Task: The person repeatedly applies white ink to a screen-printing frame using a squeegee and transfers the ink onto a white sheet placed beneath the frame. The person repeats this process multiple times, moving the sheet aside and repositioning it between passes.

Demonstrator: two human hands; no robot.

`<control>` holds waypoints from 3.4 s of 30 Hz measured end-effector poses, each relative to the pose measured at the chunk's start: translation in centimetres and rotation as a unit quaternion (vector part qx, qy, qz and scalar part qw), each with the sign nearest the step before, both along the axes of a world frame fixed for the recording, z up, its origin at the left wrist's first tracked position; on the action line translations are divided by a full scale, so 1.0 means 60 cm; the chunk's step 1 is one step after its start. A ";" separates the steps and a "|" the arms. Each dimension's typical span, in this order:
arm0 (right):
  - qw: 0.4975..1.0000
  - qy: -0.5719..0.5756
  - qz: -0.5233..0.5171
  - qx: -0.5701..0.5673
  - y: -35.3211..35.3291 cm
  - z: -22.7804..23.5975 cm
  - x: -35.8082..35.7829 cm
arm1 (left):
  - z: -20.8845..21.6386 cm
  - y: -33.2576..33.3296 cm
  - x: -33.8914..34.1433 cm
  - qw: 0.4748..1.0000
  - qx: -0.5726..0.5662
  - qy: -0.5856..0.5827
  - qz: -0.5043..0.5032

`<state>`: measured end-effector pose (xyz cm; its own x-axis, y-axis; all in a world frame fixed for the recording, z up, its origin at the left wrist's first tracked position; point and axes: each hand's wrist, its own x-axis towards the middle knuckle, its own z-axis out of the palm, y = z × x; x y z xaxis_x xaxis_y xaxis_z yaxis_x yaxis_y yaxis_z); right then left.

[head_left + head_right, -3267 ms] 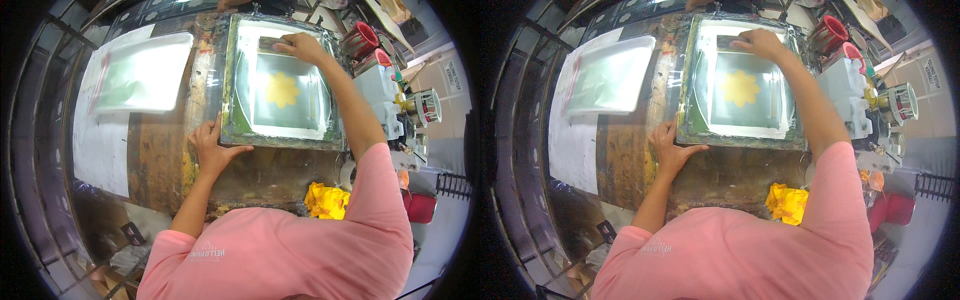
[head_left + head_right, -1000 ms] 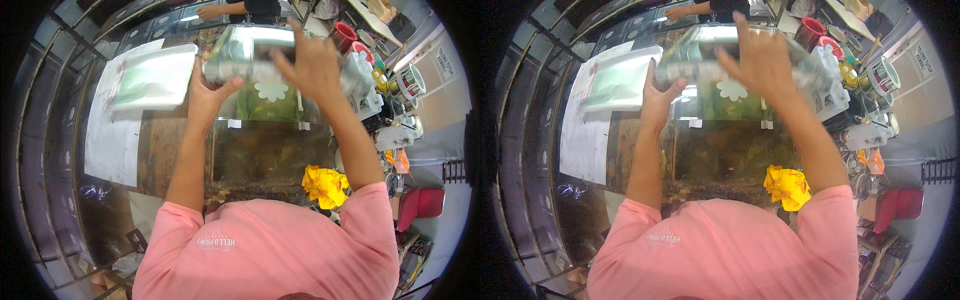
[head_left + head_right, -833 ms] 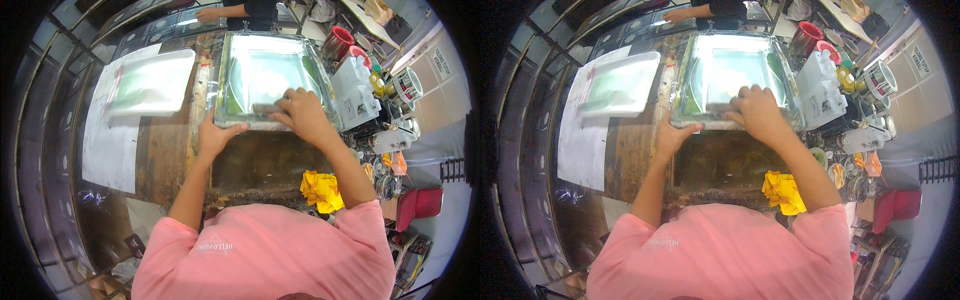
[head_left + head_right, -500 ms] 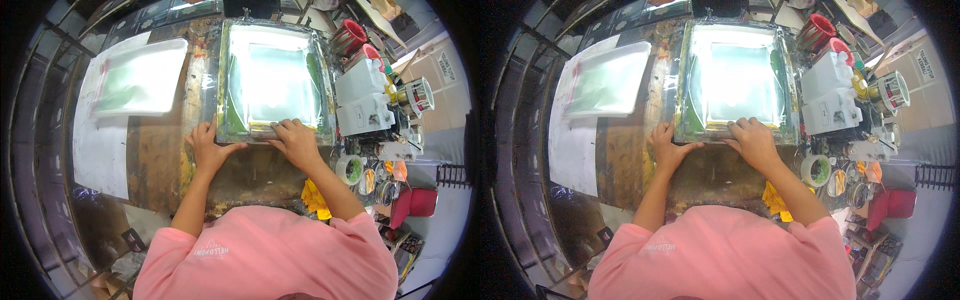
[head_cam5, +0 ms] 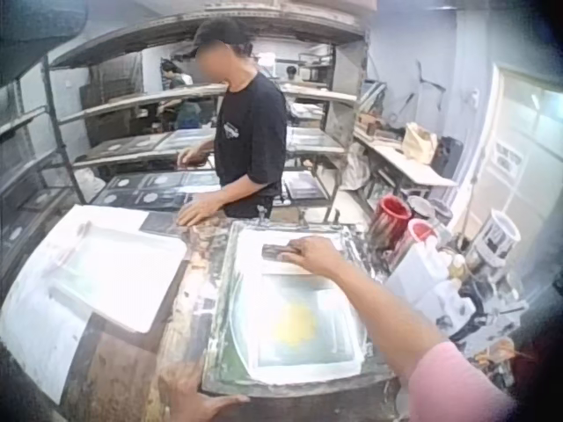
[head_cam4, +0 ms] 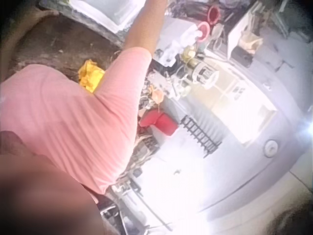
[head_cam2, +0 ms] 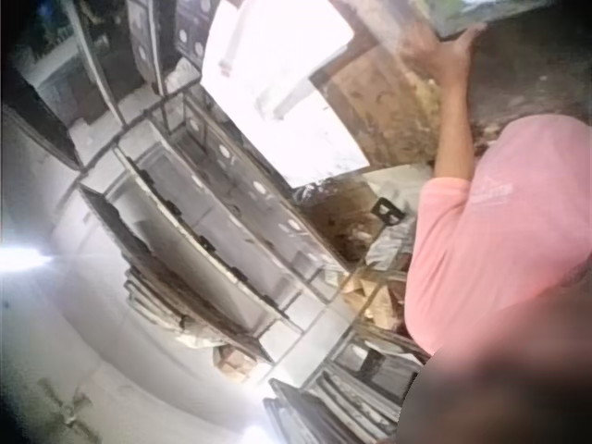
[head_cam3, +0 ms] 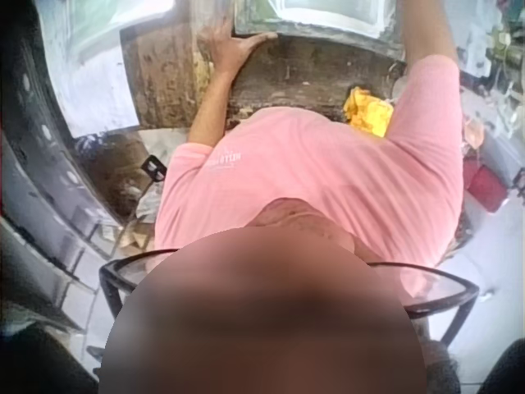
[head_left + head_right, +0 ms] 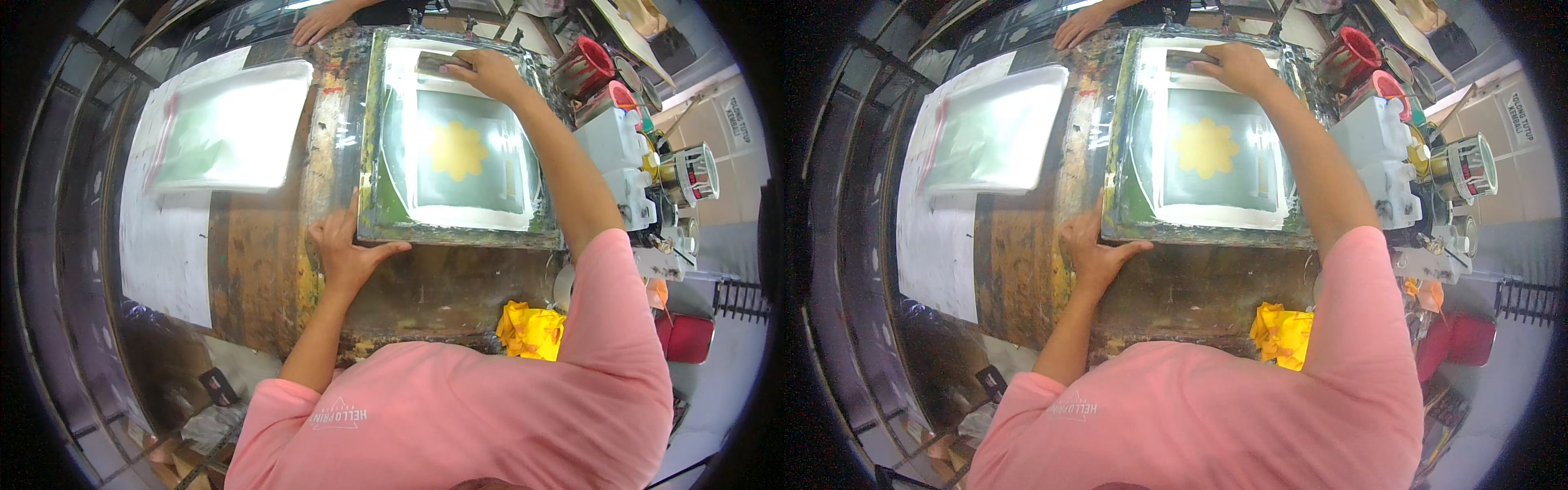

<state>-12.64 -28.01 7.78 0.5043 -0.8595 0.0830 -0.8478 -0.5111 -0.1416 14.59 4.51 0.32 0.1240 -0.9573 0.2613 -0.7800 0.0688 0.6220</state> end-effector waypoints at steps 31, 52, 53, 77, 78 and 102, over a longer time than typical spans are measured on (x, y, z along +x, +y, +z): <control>0.924 -0.138 0.002 -0.357 0.300 0.314 0.027 | 0.084 -0.035 -0.024 0.983 0.012 -0.184 -0.008; 0.917 -0.159 -0.002 -0.365 0.246 0.372 0.034 | 0.172 -0.154 0.025 0.968 -0.095 0.229 0.049; 0.923 -0.141 -0.016 -0.358 0.249 0.370 0.034 | 0.174 -0.148 0.060 0.970 -0.063 0.227 0.067; 0.923 -0.160 0.006 -0.349 0.236 0.361 0.029 | 0.034 -0.112 0.300 0.948 0.034 -0.285 0.139; 0.930 -0.152 -0.009 -0.333 0.235 0.362 0.029 | 0.036 -0.112 0.300 0.947 0.030 -0.285 0.143; 0.928 -0.153 -0.018 -0.338 0.256 0.356 0.032 | -0.009 -0.090 -0.182 0.941 0.027 -0.226 -0.252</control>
<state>-10.69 -12.66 29.15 0.3395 -0.5751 0.7443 -0.8392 -0.5425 -0.0364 3.68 -0.87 -0.23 -0.4617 -0.8778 0.1276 -0.8421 0.4789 0.2480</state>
